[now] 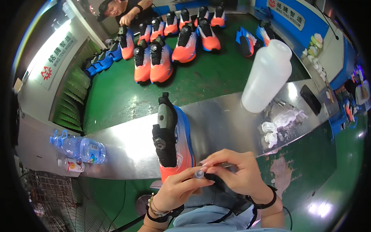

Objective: Using a syringe to apply adhesive or liquid treatment to the edges of shoe soles on an assembly line.

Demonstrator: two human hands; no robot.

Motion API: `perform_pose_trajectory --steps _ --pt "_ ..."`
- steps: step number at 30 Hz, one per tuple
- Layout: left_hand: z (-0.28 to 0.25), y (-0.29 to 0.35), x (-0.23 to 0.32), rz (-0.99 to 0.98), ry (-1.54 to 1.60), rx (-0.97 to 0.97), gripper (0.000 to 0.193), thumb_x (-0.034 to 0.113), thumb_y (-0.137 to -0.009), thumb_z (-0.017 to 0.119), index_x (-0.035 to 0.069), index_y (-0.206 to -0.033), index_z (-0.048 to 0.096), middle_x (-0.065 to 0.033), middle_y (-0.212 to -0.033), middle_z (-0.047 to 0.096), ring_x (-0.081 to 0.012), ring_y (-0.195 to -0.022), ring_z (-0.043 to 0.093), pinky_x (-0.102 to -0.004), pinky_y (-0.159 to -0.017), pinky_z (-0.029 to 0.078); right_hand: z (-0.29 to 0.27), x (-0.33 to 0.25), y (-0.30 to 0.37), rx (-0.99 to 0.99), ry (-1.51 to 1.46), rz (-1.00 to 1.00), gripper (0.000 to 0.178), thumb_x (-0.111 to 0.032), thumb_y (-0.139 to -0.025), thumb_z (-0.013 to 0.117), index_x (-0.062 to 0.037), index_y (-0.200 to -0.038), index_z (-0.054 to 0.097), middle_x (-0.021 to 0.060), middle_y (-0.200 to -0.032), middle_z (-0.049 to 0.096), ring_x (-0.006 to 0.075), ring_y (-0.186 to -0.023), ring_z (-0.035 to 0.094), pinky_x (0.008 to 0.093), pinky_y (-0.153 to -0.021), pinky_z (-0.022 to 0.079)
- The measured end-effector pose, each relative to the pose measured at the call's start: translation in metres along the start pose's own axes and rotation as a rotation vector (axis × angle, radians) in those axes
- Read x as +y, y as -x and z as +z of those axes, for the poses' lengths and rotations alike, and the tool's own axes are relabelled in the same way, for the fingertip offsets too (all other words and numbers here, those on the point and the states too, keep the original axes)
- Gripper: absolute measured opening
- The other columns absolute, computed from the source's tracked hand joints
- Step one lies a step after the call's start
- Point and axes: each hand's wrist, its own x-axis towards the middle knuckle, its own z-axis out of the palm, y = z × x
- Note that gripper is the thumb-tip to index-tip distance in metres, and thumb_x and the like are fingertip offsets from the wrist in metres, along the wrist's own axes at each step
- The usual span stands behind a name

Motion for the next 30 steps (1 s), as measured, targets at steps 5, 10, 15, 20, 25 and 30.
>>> perform_pose_trajectory --steps 5,10,15,20,25,30 --pt "0.000 -0.003 -0.003 0.020 0.024 -0.005 0.027 -0.015 -0.074 0.053 0.001 -0.095 0.058 -0.0143 -0.098 0.056 -0.0153 -0.061 0.059 -0.0239 -0.055 0.049 0.000 0.016 -0.002 -0.014 -0.009 -0.061 0.007 0.000 -0.072 0.067 0.0011 -0.079 0.064 0.0148 -0.085 0.064 0.0190 -0.080 0.063 0.0268 -0.069 0.051" --pt "-0.001 -0.001 -0.004 -0.223 0.241 -0.136 0.026 -0.012 -0.079 0.052 -0.002 -0.102 0.046 -0.0130 -0.090 0.058 -0.0161 -0.065 0.061 -0.0239 -0.053 0.050 -0.003 0.023 0.002 -0.014 -0.009 -0.124 0.009 0.000 -0.070 0.069 -0.0006 -0.078 0.065 0.0105 -0.081 0.065 0.0211 -0.083 0.062 0.0276 -0.070 0.050" --pt "0.011 0.003 -0.005 -0.039 0.194 0.091 0.034 -0.008 -0.079 0.057 -0.003 -0.107 0.038 -0.0109 -0.089 0.058 -0.0183 -0.071 0.064 -0.0250 -0.052 0.051 0.001 0.020 0.003 0.038 -0.189 -0.094 0.010 0.001 -0.069 0.069 -0.0011 -0.077 0.065 0.0078 -0.079 0.065 0.0210 -0.082 0.062 0.0283 -0.070 0.049" --pt "0.014 0.003 -0.007 -0.016 0.097 0.107 0.037 -0.007 -0.078 0.059 -0.004 -0.108 0.036 -0.0100 -0.087 0.056 -0.0207 -0.075 0.065 -0.0253 -0.053 0.052 -0.007 0.011 0.000 -0.028 0.042 -0.142 0.009 -0.001 -0.069 0.069 -0.0011 -0.078 0.065 0.0082 -0.078 0.065 0.0196 -0.080 0.062 0.0281 -0.069 0.049" --pt "0.011 -0.001 -0.001 -0.086 0.082 0.107 0.038 -0.003 -0.078 0.061 -0.003 -0.107 0.037 -0.0139 -0.093 0.061 -0.0187 -0.072 0.066 -0.0237 -0.056 0.053 -0.013 0.008 0.003 -0.069 0.121 -0.132 0.009 0.000 -0.069 0.069 -0.0018 -0.077 0.065 0.0078 -0.078 0.065 0.0180 -0.075 0.062 0.0271 -0.067 0.049" --pt "0.015 -0.010 0.003 -0.086 -0.040 0.091 0.040 -0.003 -0.078 0.062 -0.003 -0.109 0.037 -0.0158 -0.094 0.062 -0.0172 -0.069 0.066 -0.0224 -0.056 0.052 -0.012 0.013 0.009 0.058 0.115 -0.196 0.011 0.000 -0.069 0.069 -0.0016 -0.079 0.064 0.0075 -0.077 0.064 0.0189 -0.072 0.062 0.0262 -0.065 0.049"
